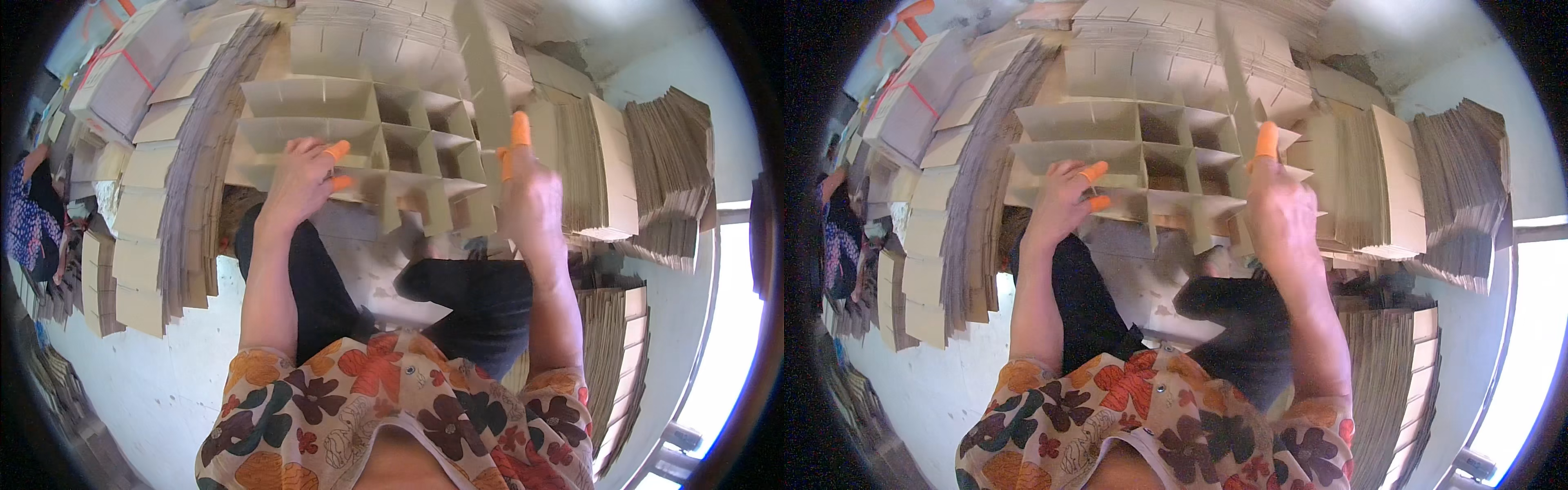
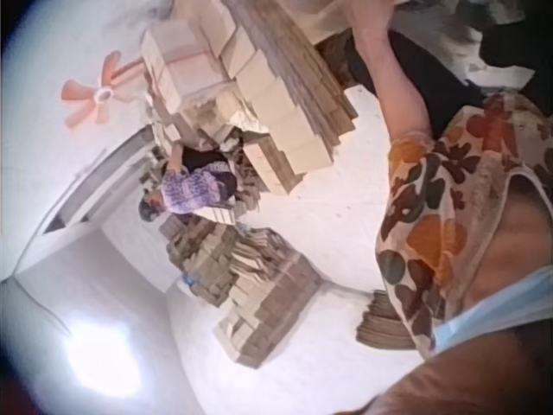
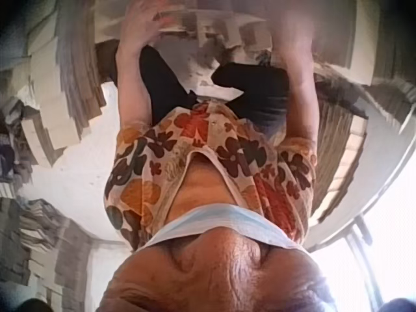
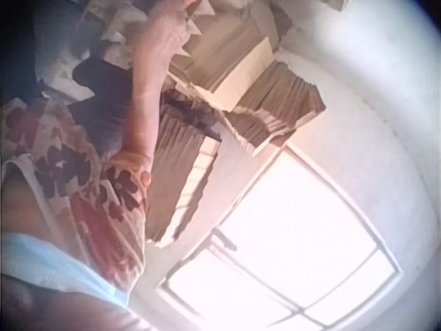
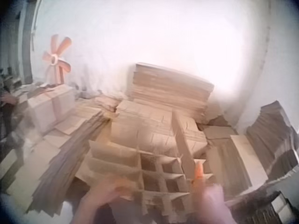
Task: The person folds pre-scored cardboard sheets into compartmentalized dividers by hand. They repeatedly pick up flat sheets, fold along creases, and place the finished dividers into a growing stack.
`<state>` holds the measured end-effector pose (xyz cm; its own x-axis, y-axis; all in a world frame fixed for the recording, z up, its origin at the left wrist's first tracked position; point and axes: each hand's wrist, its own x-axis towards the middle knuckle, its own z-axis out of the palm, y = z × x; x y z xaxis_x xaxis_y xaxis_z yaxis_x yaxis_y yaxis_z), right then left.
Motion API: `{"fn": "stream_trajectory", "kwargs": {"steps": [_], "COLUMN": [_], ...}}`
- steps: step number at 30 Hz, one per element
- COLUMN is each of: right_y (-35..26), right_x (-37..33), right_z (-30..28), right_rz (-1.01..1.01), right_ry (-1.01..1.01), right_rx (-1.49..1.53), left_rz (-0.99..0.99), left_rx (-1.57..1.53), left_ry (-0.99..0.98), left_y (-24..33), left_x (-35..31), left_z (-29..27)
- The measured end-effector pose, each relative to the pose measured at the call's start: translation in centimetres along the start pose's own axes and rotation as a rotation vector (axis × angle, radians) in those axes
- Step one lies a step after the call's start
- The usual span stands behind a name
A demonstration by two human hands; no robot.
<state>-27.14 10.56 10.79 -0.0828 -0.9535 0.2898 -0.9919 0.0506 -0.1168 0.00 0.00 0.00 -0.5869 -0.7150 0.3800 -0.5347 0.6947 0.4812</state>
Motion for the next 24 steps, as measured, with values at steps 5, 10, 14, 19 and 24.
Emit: {"fn": "stream_trajectory", "kwargs": {"steps": [5, 10, 14, 19, 24], "right_y": [-5.3, -9.7, -10.4, -11.2, -11.8], "right_x": [0.8, 2.2, 2.9, 3.8, 4.1], "right_z": [0.5, 1.8, 4.5, 5.7, 5.9], "right_rz": [0.031, 0.161, 0.031, 0.010, -0.007], "right_ry": [0.134, -0.058, -0.001, -0.036, -0.004], "right_rx": [0.671, 0.701, 0.710, 0.691, 0.608], "left_rz": [-0.021, -0.025, 0.000, -0.029, -0.009], "left_rx": [0.143, 0.000, -0.023, -0.036, -0.050], "left_ry": [0.199, 0.129, 0.146, 0.161, 0.158], "left_y": [-2.4, -4.4, -4.5, -4.1, -4.9], "left_x": [-1.5, -2.1, -2.0, -1.8, -2.0], "left_z": [-0.8, 0.3, 0.3, 0.3, 0.7]}}
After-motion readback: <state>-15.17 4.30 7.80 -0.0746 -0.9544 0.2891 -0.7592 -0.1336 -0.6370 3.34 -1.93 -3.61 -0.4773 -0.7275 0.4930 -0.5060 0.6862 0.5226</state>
